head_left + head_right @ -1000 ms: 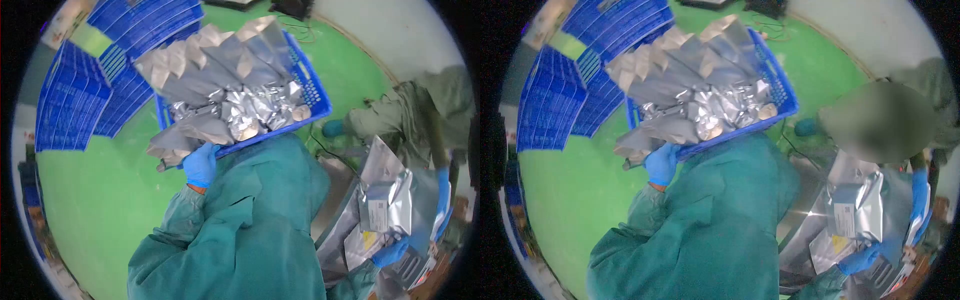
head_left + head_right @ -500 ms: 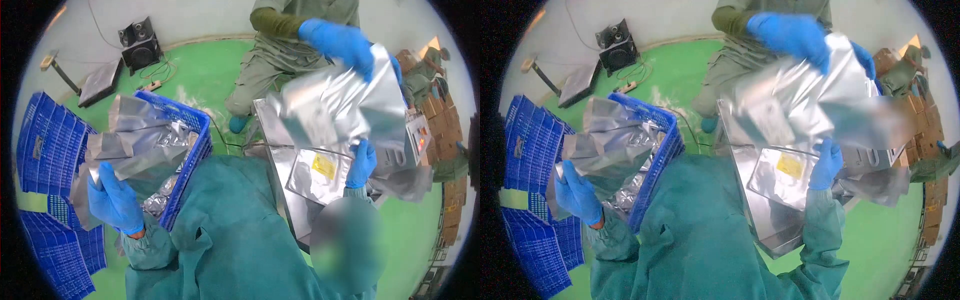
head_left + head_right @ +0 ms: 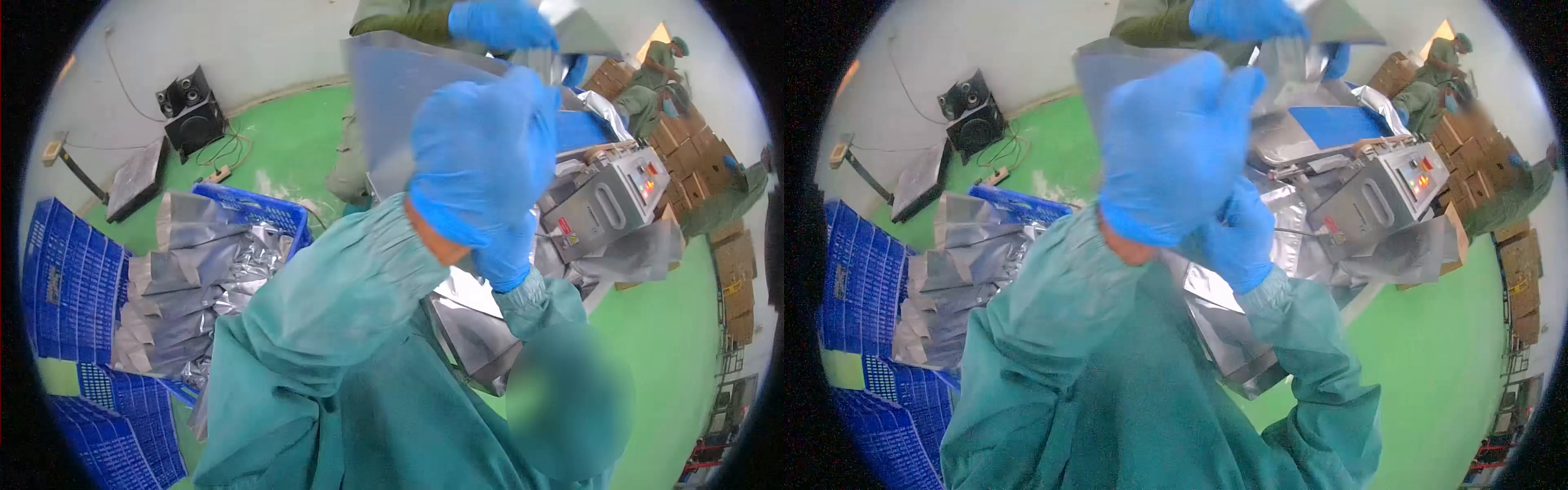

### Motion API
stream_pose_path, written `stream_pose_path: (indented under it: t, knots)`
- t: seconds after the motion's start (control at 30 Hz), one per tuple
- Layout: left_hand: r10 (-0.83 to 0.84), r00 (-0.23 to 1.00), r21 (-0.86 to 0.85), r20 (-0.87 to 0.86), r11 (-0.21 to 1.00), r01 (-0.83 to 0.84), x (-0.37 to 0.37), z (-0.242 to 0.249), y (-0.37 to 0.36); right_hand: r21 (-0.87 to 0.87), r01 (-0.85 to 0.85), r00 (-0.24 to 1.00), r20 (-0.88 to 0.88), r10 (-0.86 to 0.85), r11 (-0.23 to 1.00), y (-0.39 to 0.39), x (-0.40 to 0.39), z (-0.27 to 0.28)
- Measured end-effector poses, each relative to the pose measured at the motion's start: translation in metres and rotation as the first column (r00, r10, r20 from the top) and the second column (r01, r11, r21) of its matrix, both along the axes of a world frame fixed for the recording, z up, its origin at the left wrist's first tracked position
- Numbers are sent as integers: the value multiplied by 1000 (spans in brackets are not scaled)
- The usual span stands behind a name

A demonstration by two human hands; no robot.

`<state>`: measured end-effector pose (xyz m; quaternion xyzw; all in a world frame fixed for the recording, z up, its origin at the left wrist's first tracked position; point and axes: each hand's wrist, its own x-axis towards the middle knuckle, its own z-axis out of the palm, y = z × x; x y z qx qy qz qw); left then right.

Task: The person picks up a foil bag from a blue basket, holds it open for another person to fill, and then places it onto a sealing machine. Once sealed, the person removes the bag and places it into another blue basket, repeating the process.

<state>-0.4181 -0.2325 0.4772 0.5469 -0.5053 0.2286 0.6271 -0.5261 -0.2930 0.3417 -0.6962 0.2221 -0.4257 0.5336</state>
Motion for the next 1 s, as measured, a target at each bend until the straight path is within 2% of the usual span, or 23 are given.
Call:
stream_pose_path:
  t: [0.1, 0.17, 0.2, 0.27, 0.3, 0.33, 0.37, 0.4, 0.43, 0.47, 0.5, 0.57, 0.6, 0.63, 0.67, 0.7, 0.77, 0.8, 0.83, 0.87, 0.93, 0.97, 1.0]
  knots:
    - [-64, 987, 30, 148, 998, 60, -23, -13, -24, 51, 8, 992, 129, -14, 999, -40, -22, -41]
    - [-237, 970, 437, 56, 879, 190, -40, -25, -23, -66, -61, 997, -48, 58, 996, -77, -34, -84]
    - [-235, 970, 428, 61, 884, 187, -42, -37, -22, -76, -62, 997, -46, 59, 995, -73, -35, -80]
    - [-375, 927, 233, 6, 902, 363, -30, -66, -22, -301, 129, 981, -98, -165, 945, -53, -41, -69]
    - [-518, 855, 114, -22, 849, 516, -6, -82, -23, -410, 212, 956, -101, -275, 887, -47, -42, -62]
    - [-650, 760, -6, -28, 760, 650, 18, -97, -24, -436, 288, 875, -243, -420, 853, -48, -46, -55]
    - [-317, 943, -184, -97, 937, 296, 24, -110, -24, -434, 288, 878, -236, -416, 854, -46, -44, -47]
    - [43, 974, -312, -224, 943, -113, 28, -123, -22, -403, 357, 886, -140, -442, 843, -41, -41, -40]
    - [47, 975, -307, -217, 945, -114, 32, -134, -20, -365, 419, 884, -46, -465, 831, -36, -38, -34]
    - [-185, 882, -247, -432, 966, 82, 35, -144, -17, -259, 484, 864, -9, -503, 836, -31, -36, -27]
    - [-367, 689, -243, -625, 930, 274, 41, -154, -18, -265, 464, 875, -11, -484, 845, -36, -37, -28]
    - [-336, 770, 136, -543, 869, 475, 49, -180, -28, -586, 459, 819, -11, -573, 668, -49, -47, -34]
    - [-361, 725, 65, -586, 871, 487, 45, -177, -26, 52, 483, 869, 98, -485, 874, -48, -53, -28]
    - [-381, 685, -9, -621, 877, 480, 40, -172, -25, 660, 220, 868, 204, -453, 718, -42, -52, -19]
    - [-512, 615, -113, -600, 815, 568, 39, -170, -25, 50, 531, 833, 156, -531, 846, -32, -36, -16]
    - [-633, 539, -209, -556, 734, 646, 40, -169, -27, -582, 587, 781, 224, -583, 563, -22, -21, -18]
    - [-491, 715, -139, -499, 859, 493, 34, -176, -33, -662, 463, 866, 198, -459, 589, -38, -29, -30]
    - [-484, 613, -181, -624, 853, 489, 28, -180, -40, -672, 413, 896, 181, -405, 615, -38, -33, -33]
    - [-482, 485, -236, -729, 843, 483, 26, -181, -47, -796, 361, 872, 102, -480, 486, -38, -37, -32]
    - [-461, 490, -248, -740, 863, 439, 27, -176, -48, -896, 285, 824, 48, -565, 341, -41, -41, -31]
    - [-341, 707, -131, -619, 933, 335, 25, -156, -45, -840, 311, 844, 28, -536, 446, -68, -48, -37]
    - [-325, 704, -136, -631, 940, 312, 30, -153, -50, -762, 370, 838, 27, -545, 532, -75, -46, -40]
    - [-311, 699, -153, -645, 948, 280, 37, -148, -54, -658, 481, 724, -75, -685, 580, -49, -30, -9]
